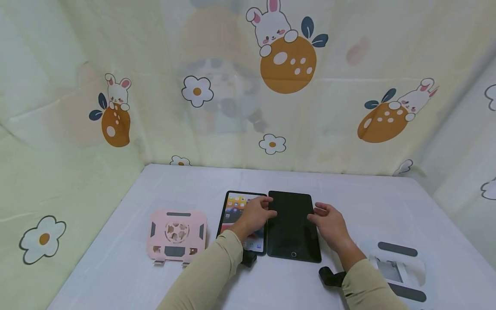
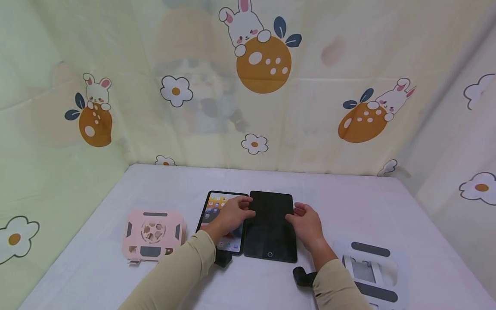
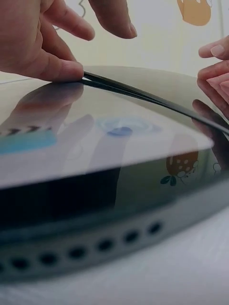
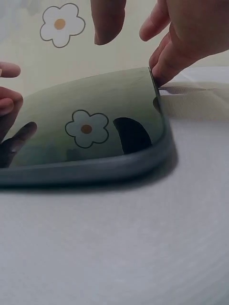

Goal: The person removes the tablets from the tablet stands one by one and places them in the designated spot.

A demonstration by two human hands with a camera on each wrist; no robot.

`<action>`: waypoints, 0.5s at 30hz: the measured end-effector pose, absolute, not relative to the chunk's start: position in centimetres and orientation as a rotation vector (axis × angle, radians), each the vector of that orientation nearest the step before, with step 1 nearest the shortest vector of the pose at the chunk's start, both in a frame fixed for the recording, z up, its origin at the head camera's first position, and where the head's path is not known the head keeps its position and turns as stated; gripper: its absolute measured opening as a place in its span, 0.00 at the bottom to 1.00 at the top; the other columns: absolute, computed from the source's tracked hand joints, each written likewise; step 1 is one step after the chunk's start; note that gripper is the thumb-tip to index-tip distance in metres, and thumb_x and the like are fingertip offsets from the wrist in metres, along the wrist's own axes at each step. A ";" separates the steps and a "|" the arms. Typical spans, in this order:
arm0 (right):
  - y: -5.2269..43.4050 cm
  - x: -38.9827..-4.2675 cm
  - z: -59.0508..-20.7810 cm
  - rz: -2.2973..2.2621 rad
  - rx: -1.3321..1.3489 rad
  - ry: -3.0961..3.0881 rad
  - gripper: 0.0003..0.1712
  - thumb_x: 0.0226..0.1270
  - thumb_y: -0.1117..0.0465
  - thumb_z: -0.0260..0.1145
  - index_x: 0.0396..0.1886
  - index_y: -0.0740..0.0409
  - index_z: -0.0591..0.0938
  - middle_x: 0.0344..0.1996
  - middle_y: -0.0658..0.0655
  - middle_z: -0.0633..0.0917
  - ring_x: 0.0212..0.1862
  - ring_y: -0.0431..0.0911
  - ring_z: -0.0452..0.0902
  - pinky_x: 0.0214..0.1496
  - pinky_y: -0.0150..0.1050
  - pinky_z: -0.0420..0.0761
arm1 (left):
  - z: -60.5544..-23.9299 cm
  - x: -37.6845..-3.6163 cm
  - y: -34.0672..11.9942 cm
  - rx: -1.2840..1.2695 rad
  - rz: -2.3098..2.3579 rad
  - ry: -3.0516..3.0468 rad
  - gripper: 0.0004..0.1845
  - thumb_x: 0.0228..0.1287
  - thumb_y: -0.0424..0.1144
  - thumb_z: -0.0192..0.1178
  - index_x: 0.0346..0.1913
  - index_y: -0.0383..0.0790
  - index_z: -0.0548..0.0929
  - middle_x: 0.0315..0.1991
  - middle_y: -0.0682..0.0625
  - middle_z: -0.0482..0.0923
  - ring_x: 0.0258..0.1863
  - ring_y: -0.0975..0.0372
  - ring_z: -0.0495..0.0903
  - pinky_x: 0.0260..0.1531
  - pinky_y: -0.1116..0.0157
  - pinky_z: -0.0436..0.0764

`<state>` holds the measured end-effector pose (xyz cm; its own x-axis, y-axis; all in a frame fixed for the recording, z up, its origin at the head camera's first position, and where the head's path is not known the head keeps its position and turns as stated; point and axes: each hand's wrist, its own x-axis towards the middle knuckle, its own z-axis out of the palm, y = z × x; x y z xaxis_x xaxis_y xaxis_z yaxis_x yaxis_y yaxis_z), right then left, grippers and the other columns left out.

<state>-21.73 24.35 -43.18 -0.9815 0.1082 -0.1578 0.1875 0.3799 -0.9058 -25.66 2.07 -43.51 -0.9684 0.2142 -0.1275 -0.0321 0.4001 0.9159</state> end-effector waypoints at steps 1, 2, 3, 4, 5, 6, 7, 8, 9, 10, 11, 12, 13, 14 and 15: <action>24.3 -21.7 -43.1 -1.682 0.277 2.551 0.34 0.75 0.62 0.59 0.73 0.72 0.59 0.69 0.75 0.66 0.69 0.66 0.63 0.69 0.58 0.64 | -43.5 -25.6 2.1 0.164 1.593 2.439 0.23 0.66 0.37 0.66 0.64 0.41 0.78 0.59 0.43 0.78 0.59 0.53 0.76 0.59 0.54 0.76; 24.3 -21.6 -43.1 -1.677 0.282 2.552 0.34 0.75 0.62 0.58 0.73 0.71 0.59 0.69 0.74 0.65 0.69 0.66 0.63 0.69 0.58 0.64 | -43.4 -25.6 2.1 0.167 1.588 2.444 0.23 0.66 0.37 0.66 0.64 0.41 0.78 0.59 0.43 0.78 0.59 0.53 0.76 0.59 0.54 0.76; 24.2 -21.6 -43.1 -1.672 0.284 2.555 0.34 0.75 0.62 0.58 0.73 0.72 0.59 0.69 0.74 0.65 0.69 0.66 0.62 0.69 0.57 0.64 | -43.4 -25.6 2.1 0.169 1.583 2.448 0.23 0.66 0.37 0.66 0.64 0.41 0.78 0.59 0.43 0.78 0.59 0.53 0.76 0.58 0.54 0.76; 24.2 -21.6 -43.1 -1.671 0.284 2.559 0.34 0.75 0.61 0.58 0.73 0.72 0.59 0.69 0.74 0.65 0.70 0.66 0.62 0.69 0.57 0.64 | -43.4 -25.5 2.1 0.169 1.580 2.451 0.23 0.66 0.37 0.66 0.63 0.41 0.78 0.59 0.43 0.78 0.59 0.53 0.76 0.58 0.54 0.76; 24.1 -21.6 -43.1 -1.669 0.284 2.563 0.34 0.75 0.61 0.58 0.73 0.72 0.59 0.69 0.75 0.65 0.70 0.66 0.62 0.69 0.57 0.64 | -43.4 -25.5 2.1 0.169 1.577 2.450 0.23 0.66 0.37 0.66 0.63 0.41 0.78 0.58 0.43 0.78 0.58 0.53 0.76 0.58 0.54 0.76; 24.1 -21.6 -43.2 -1.672 0.285 2.564 0.34 0.75 0.62 0.59 0.73 0.72 0.60 0.69 0.74 0.65 0.70 0.66 0.62 0.69 0.57 0.64 | -43.4 -25.5 2.1 0.170 1.575 2.450 0.23 0.66 0.37 0.66 0.64 0.41 0.78 0.58 0.43 0.78 0.58 0.53 0.76 0.58 0.54 0.76; 24.1 -21.6 -43.2 -1.674 0.285 2.566 0.34 0.75 0.62 0.59 0.73 0.72 0.60 0.69 0.74 0.65 0.70 0.65 0.61 0.69 0.57 0.64 | -43.4 -25.5 2.1 0.169 1.572 2.448 0.23 0.66 0.37 0.66 0.64 0.41 0.78 0.58 0.43 0.78 0.58 0.53 0.76 0.58 0.54 0.76; 24.1 -21.6 -43.2 -1.679 0.282 2.568 0.34 0.74 0.62 0.59 0.72 0.73 0.60 0.69 0.75 0.65 0.70 0.65 0.61 0.69 0.56 0.64 | -43.4 -25.5 2.1 0.167 1.570 2.446 0.23 0.66 0.37 0.66 0.64 0.41 0.78 0.58 0.43 0.78 0.58 0.53 0.76 0.58 0.54 0.76; 24.1 -21.6 -43.3 -1.681 0.277 2.572 0.34 0.74 0.63 0.59 0.72 0.73 0.60 0.69 0.75 0.65 0.71 0.65 0.61 0.69 0.56 0.64 | -43.4 -25.5 2.1 0.168 1.568 2.444 0.23 0.66 0.37 0.66 0.64 0.42 0.78 0.58 0.43 0.78 0.58 0.53 0.76 0.58 0.54 0.77; 24.0 -21.6 -43.3 -1.683 0.274 2.575 0.34 0.74 0.63 0.59 0.72 0.74 0.60 0.69 0.75 0.65 0.71 0.65 0.61 0.69 0.56 0.64 | -43.4 -25.5 2.1 0.169 1.567 2.441 0.23 0.66 0.37 0.67 0.64 0.42 0.78 0.58 0.43 0.78 0.58 0.53 0.76 0.58 0.54 0.77; 24.0 -21.6 -43.3 -1.682 0.271 2.578 0.34 0.74 0.63 0.59 0.72 0.74 0.60 0.69 0.75 0.65 0.71 0.65 0.61 0.69 0.55 0.64 | -43.4 -25.5 2.1 0.169 1.564 2.440 0.23 0.66 0.38 0.67 0.64 0.42 0.78 0.58 0.43 0.78 0.58 0.54 0.76 0.58 0.54 0.77; 24.0 -21.5 -43.3 -1.681 0.271 2.581 0.34 0.74 0.63 0.59 0.72 0.74 0.60 0.69 0.75 0.65 0.71 0.64 0.61 0.69 0.55 0.65 | -43.4 -25.5 2.1 0.169 1.562 2.439 0.24 0.66 0.38 0.67 0.64 0.42 0.78 0.58 0.43 0.78 0.58 0.53 0.76 0.58 0.54 0.77; 23.9 -21.5 -43.3 -1.679 0.269 2.585 0.34 0.73 0.63 0.59 0.72 0.75 0.60 0.69 0.75 0.65 0.71 0.65 0.61 0.69 0.55 0.65 | -43.5 -25.5 2.1 0.170 1.563 2.436 0.24 0.66 0.38 0.67 0.64 0.42 0.78 0.58 0.44 0.78 0.58 0.53 0.76 0.58 0.54 0.76; 23.9 -21.5 -43.3 -1.678 0.267 2.588 0.34 0.73 0.63 0.59 0.72 0.75 0.60 0.69 0.75 0.65 0.71 0.65 0.61 0.69 0.55 0.65 | -43.5 -25.5 2.1 0.171 1.564 2.434 0.24 0.66 0.38 0.67 0.64 0.42 0.78 0.59 0.44 0.78 0.59 0.53 0.76 0.58 0.54 0.76; 23.9 -21.4 -43.3 -1.675 0.266 2.592 0.34 0.73 0.63 0.59 0.72 0.75 0.60 0.69 0.75 0.65 0.71 0.65 0.61 0.69 0.55 0.65 | -43.5 -25.5 2.0 0.172 1.564 2.433 0.24 0.66 0.38 0.67 0.64 0.43 0.78 0.59 0.44 0.78 0.59 0.53 0.76 0.58 0.53 0.76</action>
